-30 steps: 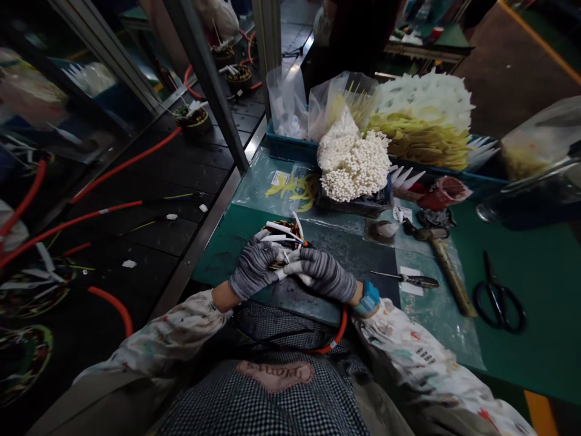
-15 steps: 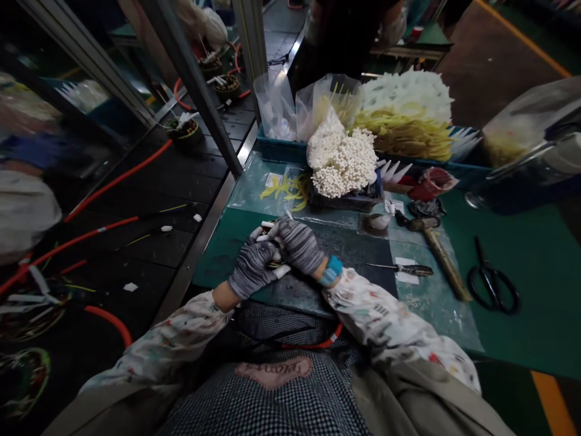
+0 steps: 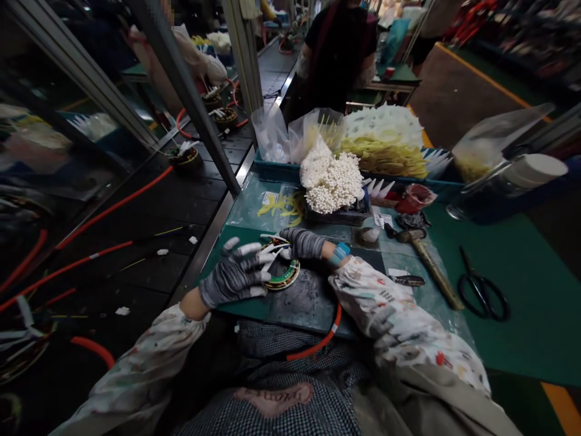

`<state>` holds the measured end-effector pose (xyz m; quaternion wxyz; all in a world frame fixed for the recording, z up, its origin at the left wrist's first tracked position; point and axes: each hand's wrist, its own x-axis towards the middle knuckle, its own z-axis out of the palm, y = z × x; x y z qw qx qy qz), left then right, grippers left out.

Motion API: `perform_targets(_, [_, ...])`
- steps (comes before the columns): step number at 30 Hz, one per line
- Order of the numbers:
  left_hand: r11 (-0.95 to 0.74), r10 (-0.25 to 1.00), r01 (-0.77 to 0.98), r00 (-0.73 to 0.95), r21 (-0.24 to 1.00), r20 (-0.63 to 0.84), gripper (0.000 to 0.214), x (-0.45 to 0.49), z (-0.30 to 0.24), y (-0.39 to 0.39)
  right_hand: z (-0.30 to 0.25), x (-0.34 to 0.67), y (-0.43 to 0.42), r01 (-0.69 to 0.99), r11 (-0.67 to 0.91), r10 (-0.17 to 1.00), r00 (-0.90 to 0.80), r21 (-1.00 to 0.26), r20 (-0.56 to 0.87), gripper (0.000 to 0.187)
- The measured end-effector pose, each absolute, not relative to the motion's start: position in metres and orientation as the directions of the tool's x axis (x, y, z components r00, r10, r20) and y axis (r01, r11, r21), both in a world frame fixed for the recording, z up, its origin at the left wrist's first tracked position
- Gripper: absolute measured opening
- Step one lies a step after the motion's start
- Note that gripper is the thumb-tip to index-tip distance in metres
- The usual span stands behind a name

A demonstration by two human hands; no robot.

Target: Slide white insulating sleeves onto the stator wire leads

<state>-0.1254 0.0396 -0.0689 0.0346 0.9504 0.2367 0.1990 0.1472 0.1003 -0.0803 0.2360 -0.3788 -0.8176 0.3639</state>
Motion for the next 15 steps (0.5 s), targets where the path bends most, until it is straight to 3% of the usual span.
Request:
perform_targets(3, [-0.908,0.410,0.353,0.862,0.227,0.297,0.026,-0.121,-0.076,0.042,-0.066,0.152,0.097,0.463,0.511,0.773,-0.616,-0.724,0.153,0.034])
perform_targets(6, [-0.883,0.465,0.397,0.815,0.252,0.346,0.025,-0.109,-0.088,0.033,-0.040,0.169,0.080,0.601,0.556,0.829,-0.444,-0.574,0.339,0.039])
perform_targets(9, [-0.819,0.566,0.523,0.671,0.235,0.479,0.025,-0.092,-0.098,0.016,-0.014,0.179,0.082,0.816,0.406,0.871,-0.210,-0.411,0.444,0.028])
perform_targets(12, [-0.753,0.627,0.617,0.565,0.230,0.537,0.023,-0.080,-0.104,0.002,-0.007,0.172,0.109,0.943,0.244,0.890,-0.124,-0.227,0.440,0.028])
perform_targets(15, [-0.733,0.651,0.642,0.568,0.225,0.503,0.028,-0.077,-0.109,-0.002,-0.017,0.159,0.139,0.956,0.212,0.896,-0.108,-0.203,0.430,0.034])
